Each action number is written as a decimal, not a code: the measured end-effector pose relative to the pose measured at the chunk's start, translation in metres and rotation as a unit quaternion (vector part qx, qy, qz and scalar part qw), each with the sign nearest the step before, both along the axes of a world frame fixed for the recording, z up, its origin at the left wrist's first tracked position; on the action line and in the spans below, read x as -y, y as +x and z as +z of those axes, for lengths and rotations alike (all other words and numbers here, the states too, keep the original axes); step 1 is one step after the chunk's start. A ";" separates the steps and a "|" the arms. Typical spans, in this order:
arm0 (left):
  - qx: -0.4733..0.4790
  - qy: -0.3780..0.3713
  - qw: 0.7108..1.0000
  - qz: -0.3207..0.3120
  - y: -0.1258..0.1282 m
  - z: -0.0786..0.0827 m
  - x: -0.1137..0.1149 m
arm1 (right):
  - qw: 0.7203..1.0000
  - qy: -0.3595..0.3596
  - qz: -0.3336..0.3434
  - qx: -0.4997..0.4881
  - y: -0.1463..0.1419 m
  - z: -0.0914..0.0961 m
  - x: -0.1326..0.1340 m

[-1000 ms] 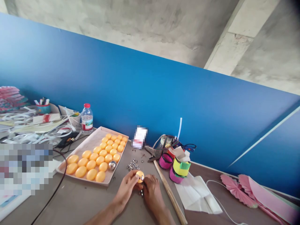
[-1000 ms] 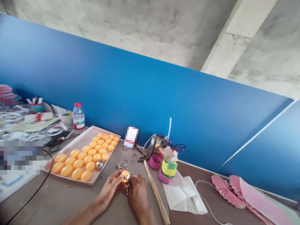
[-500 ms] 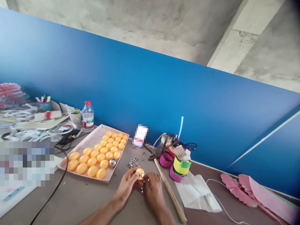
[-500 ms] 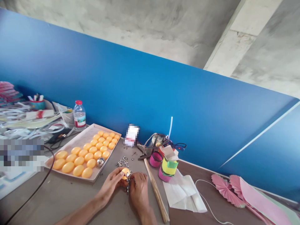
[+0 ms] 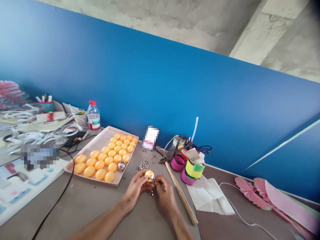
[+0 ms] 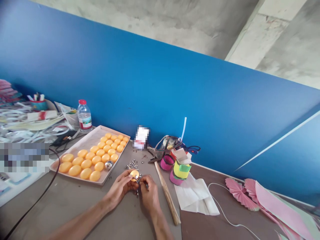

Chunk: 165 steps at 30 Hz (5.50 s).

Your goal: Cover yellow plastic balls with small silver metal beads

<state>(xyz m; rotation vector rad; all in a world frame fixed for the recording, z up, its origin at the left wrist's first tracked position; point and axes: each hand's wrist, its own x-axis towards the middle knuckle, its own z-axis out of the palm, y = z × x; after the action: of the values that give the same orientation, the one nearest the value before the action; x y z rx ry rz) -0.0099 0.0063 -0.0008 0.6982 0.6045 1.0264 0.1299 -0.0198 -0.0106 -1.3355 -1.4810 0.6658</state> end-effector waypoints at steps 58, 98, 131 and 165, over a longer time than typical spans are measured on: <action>0.021 -0.021 0.999 -0.036 0.003 -0.007 0.003 | 0.972 -0.112 0.049 -0.203 -0.001 0.011 0.004; 0.101 -0.048 0.990 -0.083 0.000 -0.001 0.002 | 0.970 -0.016 -0.010 0.244 0.020 0.001 -0.002; 0.113 -0.058 0.989 -0.072 -0.001 0.000 -0.001 | 0.967 0.009 0.019 0.255 0.012 0.000 0.002; 0.073 -0.076 0.990 -0.098 0.000 0.007 0.005 | 0.952 -0.094 0.022 -0.291 0.003 0.007 0.001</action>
<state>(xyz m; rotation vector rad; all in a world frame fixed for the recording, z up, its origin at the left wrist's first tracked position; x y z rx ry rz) -0.0102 0.0017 0.0062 0.5313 0.4711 0.8309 0.1333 -0.0208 -0.0034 -1.1117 -0.9863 1.1398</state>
